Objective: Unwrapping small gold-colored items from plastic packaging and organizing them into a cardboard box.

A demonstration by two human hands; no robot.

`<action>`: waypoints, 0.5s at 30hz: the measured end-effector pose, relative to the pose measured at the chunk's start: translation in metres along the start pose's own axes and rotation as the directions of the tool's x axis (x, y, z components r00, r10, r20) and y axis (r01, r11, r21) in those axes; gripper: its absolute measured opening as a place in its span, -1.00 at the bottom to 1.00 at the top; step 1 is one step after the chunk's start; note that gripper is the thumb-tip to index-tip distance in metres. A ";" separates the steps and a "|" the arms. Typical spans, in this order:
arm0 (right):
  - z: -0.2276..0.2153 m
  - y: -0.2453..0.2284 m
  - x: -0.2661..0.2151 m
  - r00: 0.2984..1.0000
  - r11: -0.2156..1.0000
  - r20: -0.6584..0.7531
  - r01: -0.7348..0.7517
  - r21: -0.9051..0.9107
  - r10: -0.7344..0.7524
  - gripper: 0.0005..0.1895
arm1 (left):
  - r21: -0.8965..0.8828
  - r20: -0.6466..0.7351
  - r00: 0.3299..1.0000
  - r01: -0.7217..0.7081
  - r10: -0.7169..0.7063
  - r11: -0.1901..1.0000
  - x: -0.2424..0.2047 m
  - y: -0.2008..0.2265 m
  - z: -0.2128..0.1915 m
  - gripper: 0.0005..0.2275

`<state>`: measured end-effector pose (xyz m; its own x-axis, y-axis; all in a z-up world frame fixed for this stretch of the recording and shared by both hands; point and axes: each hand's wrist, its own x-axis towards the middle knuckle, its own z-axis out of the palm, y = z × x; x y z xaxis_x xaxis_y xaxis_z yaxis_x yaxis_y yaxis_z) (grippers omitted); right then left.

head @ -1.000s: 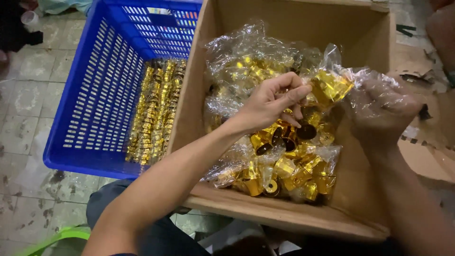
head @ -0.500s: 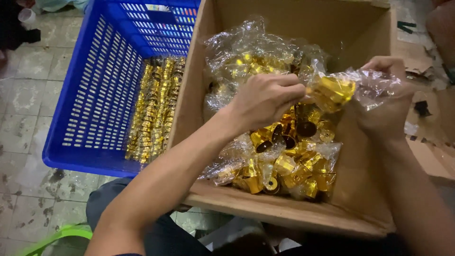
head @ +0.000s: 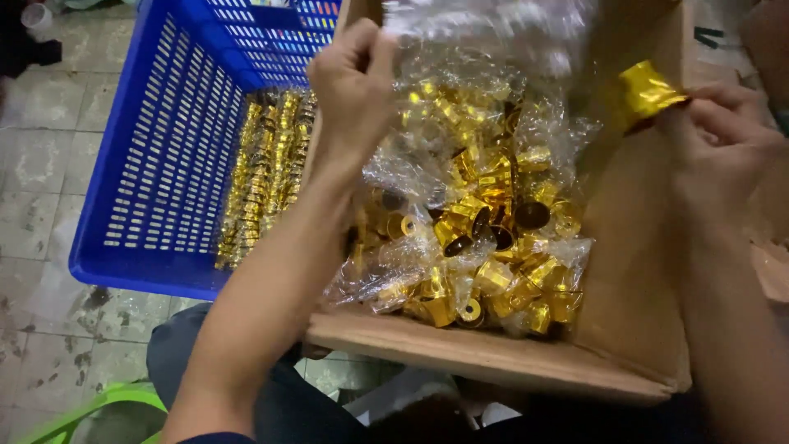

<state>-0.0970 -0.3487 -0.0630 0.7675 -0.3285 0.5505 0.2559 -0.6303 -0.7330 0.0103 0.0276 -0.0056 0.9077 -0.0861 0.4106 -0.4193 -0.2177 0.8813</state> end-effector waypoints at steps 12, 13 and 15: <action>0.037 -0.114 -0.009 0.323 0.863 0.801 -0.232 -0.449 0.503 -0.47 | 0.001 0.459 0.864 -0.232 0.205 0.973 -0.015 -0.005 0.034 -0.60; 0.044 -0.129 -0.010 0.142 0.773 0.761 -0.069 -0.631 0.633 -0.57 | 0.019 0.442 0.859 -0.295 0.257 0.955 -0.015 0.000 0.033 -0.60; 0.054 -0.147 -0.019 -0.023 0.652 0.655 0.129 -0.747 0.755 -0.54 | 0.041 0.428 0.853 -0.347 0.297 0.937 -0.017 0.000 0.033 -0.59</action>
<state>-0.1174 -0.2116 0.0120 0.5607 -0.0076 -0.8280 -0.1730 -0.9790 -0.1082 -0.0049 -0.0030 -0.0199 0.6557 -0.5547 0.5123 -0.7074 -0.2141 0.6736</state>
